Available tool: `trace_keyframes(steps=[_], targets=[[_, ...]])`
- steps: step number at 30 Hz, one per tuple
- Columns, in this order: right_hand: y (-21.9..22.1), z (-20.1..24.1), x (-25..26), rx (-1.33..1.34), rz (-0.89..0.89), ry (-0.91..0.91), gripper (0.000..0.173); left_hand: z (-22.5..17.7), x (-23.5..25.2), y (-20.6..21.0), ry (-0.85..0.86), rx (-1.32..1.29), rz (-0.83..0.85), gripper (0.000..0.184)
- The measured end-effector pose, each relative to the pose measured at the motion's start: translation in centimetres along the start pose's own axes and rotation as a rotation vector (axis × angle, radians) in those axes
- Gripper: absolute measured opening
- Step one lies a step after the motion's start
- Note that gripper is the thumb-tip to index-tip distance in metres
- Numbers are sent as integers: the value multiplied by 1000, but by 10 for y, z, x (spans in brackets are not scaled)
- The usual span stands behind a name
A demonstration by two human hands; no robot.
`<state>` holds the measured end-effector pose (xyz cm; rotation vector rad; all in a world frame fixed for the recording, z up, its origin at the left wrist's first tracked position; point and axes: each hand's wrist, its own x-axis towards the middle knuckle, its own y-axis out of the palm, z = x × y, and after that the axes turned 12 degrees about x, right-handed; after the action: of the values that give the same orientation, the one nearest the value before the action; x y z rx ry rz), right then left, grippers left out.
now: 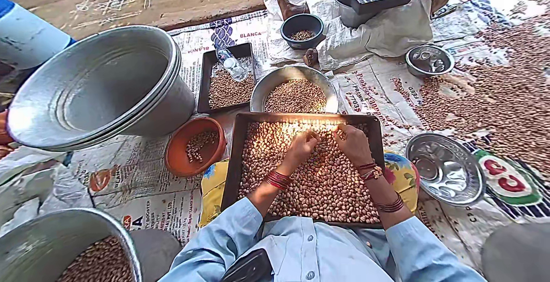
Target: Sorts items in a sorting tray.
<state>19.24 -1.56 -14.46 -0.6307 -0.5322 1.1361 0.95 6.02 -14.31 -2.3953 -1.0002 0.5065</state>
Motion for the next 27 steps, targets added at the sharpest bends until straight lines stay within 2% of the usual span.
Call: trace_keyframes(steps=[1,3,5,7,13,15,17,20,22,24,27], targets=[[3,1,2,-39,31,4,28,-3,-7,8,15,-128,88,26],[8,4,4,-91,69,30,29,-17,-22,26,-68,-357,344,24],[10,4,5,-103,70,45,29,-16,-28,39,-155,-466,515,25],[11,1,4,-81,53,41,27,-4,-24,37,-195,-543,443,27],[7,-12,4,0,85,28,20,36,-19,-23,-218,-440,-234,26],[3,-13,5,45,86,38,20,44,-28,-37,-294,-305,-337,27],[0,-17,3,230,26,65,18,44,-40,-41,-326,-114,-308,27],[-3,-20,-3,838,-112,168,11,28,-54,-35,-237,140,-126,24],[-7,-16,-11,1053,-162,211,16,13,-54,-25,-155,295,-77,25],[-14,-17,-18,900,-110,242,12,5,-48,-11,-45,412,-87,27],[-25,-6,-30,347,-5,210,18,-3,-32,5,87,564,-42,29]])
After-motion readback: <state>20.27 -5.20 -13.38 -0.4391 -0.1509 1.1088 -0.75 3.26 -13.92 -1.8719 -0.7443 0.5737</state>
